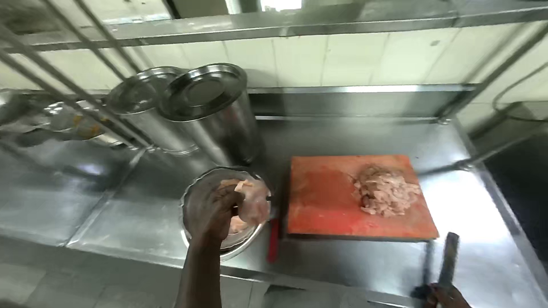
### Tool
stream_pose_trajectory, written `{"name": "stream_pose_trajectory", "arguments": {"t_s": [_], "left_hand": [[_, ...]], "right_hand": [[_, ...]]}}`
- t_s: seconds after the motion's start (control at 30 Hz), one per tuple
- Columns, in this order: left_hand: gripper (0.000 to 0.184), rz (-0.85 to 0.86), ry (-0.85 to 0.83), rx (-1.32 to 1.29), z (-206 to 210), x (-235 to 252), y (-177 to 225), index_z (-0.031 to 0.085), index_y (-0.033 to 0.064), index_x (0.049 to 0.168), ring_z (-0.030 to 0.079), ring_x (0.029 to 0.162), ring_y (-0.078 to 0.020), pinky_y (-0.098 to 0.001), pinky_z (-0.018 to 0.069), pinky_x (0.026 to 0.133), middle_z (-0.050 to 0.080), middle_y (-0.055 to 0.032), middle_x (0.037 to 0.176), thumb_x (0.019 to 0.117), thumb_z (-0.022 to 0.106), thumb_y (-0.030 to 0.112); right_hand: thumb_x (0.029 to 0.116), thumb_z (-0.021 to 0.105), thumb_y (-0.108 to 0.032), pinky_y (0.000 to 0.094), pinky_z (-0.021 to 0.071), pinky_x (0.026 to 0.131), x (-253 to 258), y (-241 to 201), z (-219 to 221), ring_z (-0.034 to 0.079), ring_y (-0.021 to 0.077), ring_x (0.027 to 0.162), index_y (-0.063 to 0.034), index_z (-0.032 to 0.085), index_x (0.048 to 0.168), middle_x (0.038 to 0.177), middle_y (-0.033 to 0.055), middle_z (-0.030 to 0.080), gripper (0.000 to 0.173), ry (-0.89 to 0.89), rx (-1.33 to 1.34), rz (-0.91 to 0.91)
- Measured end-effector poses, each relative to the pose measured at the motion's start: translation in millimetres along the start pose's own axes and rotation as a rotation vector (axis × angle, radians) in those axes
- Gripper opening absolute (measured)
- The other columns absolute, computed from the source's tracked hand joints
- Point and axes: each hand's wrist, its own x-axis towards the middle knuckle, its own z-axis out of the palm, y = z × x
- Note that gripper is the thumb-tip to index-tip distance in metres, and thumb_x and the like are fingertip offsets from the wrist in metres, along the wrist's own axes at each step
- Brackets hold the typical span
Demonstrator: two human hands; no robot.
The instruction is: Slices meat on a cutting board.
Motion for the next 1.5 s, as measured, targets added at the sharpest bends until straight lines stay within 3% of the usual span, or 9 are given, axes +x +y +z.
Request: {"name": "stream_pose_trajectory", "arguments": {"t_s": [0.17,0.23,0.3,0.47,0.7,0.83,1.13,1.33,1.5], "left_hand": [[0.014,0.360,-0.398,0.617,86,0,-12,0.072,0.0036,0.106,0.069,0.099,-0.0220,-0.0439,0.0604,0.085,0.069,-0.0115,0.118,0.0959,0.069,0.012],[0.034,0.304,-0.711,0.844,118,-2,-21,0.069,0.0061,0.127,0.062,0.124,-0.0235,-0.0458,0.0520,0.106,0.061,-0.0126,0.140,0.0981,0.069,0.024],[0.038,0.202,-0.886,0.961,138,2,-32,0.065,0.0091,0.136,0.065,0.119,-0.0226,-0.0456,0.0523,0.105,0.065,-0.0108,0.135,0.1034,0.062,0.028],[0.028,0.162,-0.661,1.101,141,29,-60,0.071,0.0076,0.123,0.069,0.108,-0.0333,-0.0589,0.0540,0.095,0.071,-0.0161,0.119,0.1051,0.058,0.025],[0.062,0.081,-0.482,1.183,178,48,-102,0.063,0.0038,0.134,0.049,0.135,-0.0447,-0.0639,0.0433,0.107,0.056,-0.0239,0.141,0.0902,0.076,0.045],[0.032,0.053,-0.498,1.088,192,44,-116,0.073,0.0013,0.105,0.061,0.116,-0.0395,-0.0588,0.0481,0.102,0.067,-0.0210,0.116,0.0916,0.075,0.030],[0.021,-0.103,-0.336,0.291,159,22,-119,0.058,0.0041,0.102,0.057,0.071,-0.0207,-0.0375,0.0524,0.061,0.059,-0.0123,0.089,0.0884,0.073,-0.001],[0.042,-0.067,-0.405,0.319,167,20,-114,0.058,0.0044,0.133,0.067,0.088,-0.0257,-0.0439,0.0570,0.074,0.069,-0.0170,0.112,0.0924,0.065,-0.005],[0.036,0.034,-0.459,0.410,169,18,-106,0.062,0.0078,0.129,0.068,0.086,-0.0253,-0.0434,0.0569,0.075,0.071,-0.0144,0.109,0.0949,0.064,-0.004]], "right_hand": [[0.1076,0.046,-0.017,0.0366,0.0500,0.036,0,4,4,0.049,0.0155,0.038,-0.0024,0.052,0.115,0.055,0.0010,0.047,0.017,0.067,0.047,-0.008],[0.1077,0.047,-0.017,0.0371,0.0499,0.035,1,5,5,0.049,0.0161,0.037,-0.0028,0.052,0.111,0.054,0.0016,0.046,0.015,0.071,0.063,-0.010],[0.1078,0.047,-0.016,0.0377,0.0503,0.035,1,5,6,0.049,0.0165,0.036,-0.0025,0.053,0.109,0.054,0.0024,0.046,0.015,0.082,0.079,-0.011],[0.1097,0.046,-0.014,0.0382,0.0508,0.035,-1,2,7,0.050,0.0187,0.037,-0.0007,0.052,0.113,0.054,0.0058,0.048,0.015,0.101,0.115,0.020],[0.1096,0.046,-0.014,0.0375,0.0504,0.035,2,4,7,0.049,0.0187,0.036,-0.0012,0.053,0.111,0.054,0.0062,0.047,0.014,0.095,0.116,0.018],[0.1090,0.046,-0.012,0.0373,0.0502,0.035,0,3,7,0.049,0.0187,0.037,-0.0014,0.053,0.109,0.054,0.0059,0.047,0.013,0.086,0.114,0.009],[0.1035,0.044,-0.018,0.0322,0.0507,0.039,-37,-44,27,0.051,0.0154,0.042,-0.0087,0.045,0.125,0.064,0.0033,0.051,0.023,-0.174,0.211,-0.068],[0.1059,0.049,-0.016,0.0359,0.0576,0.052,-34,-81,66,0.062,0.0190,0.055,-0.0101,0.050,0.136,0.083,0.0082,0.063,0.031,-0.488,-0.343,-0.175],[0.1089,0.049,-0.031,0.0490,0.0553,0.072,-26,-100,95,0.065,0.0277,0.073,-0.0235,0.048,0.150,0.089,0.0115,0.067,0.042,-0.524,-0.869,-0.230]]}}
